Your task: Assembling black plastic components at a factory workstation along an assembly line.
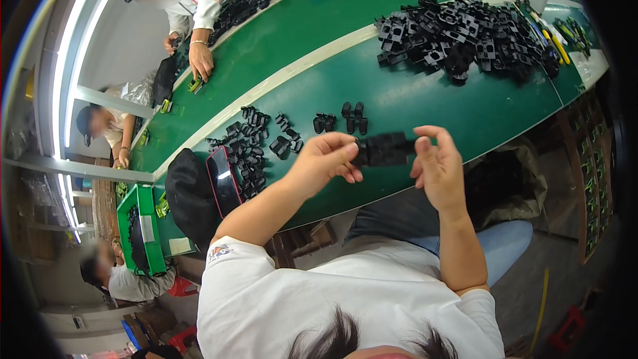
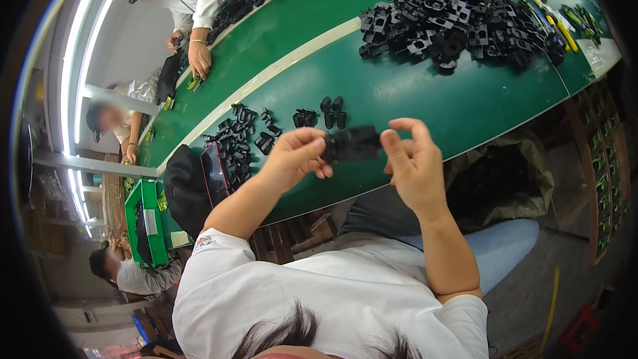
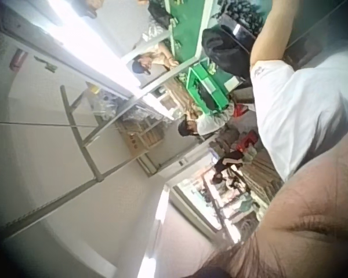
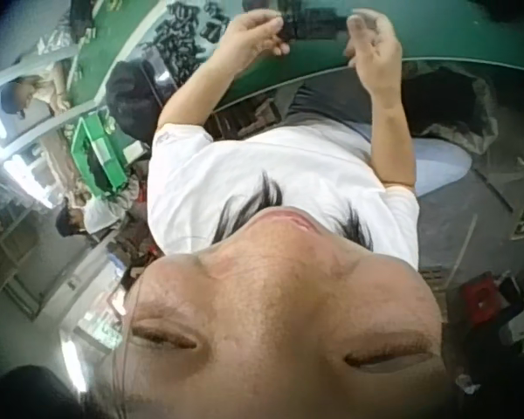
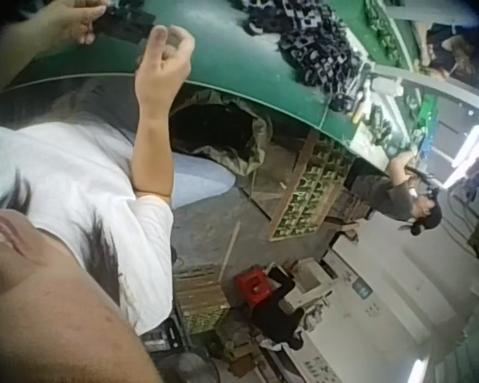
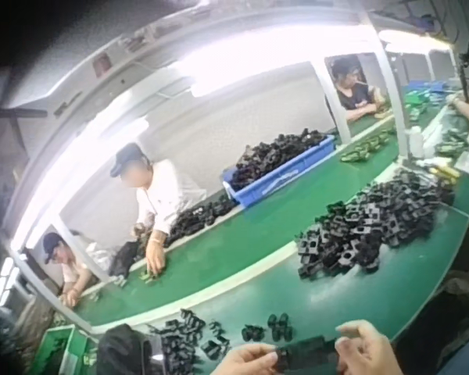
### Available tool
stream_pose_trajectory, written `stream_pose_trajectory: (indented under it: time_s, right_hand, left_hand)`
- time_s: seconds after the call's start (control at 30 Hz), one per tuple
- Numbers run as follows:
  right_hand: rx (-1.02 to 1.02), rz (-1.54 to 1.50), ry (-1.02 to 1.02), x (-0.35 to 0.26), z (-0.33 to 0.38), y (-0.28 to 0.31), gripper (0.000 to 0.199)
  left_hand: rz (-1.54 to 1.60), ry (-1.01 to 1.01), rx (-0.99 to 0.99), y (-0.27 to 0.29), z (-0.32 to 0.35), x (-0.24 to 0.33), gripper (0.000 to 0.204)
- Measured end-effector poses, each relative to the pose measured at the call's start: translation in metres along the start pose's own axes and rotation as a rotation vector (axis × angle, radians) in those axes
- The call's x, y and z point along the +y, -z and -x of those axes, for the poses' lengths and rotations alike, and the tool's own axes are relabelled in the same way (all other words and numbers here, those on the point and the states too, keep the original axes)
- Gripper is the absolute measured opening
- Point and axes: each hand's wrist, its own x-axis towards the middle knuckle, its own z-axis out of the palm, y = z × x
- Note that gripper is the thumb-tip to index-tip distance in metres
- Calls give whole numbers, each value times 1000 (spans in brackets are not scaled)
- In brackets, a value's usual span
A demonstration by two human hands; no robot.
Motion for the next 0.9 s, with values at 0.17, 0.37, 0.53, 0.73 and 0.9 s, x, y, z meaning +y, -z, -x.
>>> stream_pose_trajectory:
  time_s: [0.17, 0.37, 0.53, 0.73, 0.9]
  right_hand:
    - [74, 120, 163, 5, -31, 13, 41]
    - [129, 318, 323, 16, -41, -6, 21]
    - [168, 328, 339, 24, -36, -4, 12]
    - [196, 544, 400, 25, -37, -5, 10]
    - [172, 683, 401, 20, -35, -9, 9]
  left_hand:
    - [-94, -265, 324, 44, -22, 66, 21]
    - [44, -472, 645, 192, -96, 146, 25]
    - [204, -521, 1182, 317, -129, 153, 21]
    - [385, -658, 1553, 428, -131, 169, 20]
    - [548, -747, 1598, 485, -136, 181, 28]
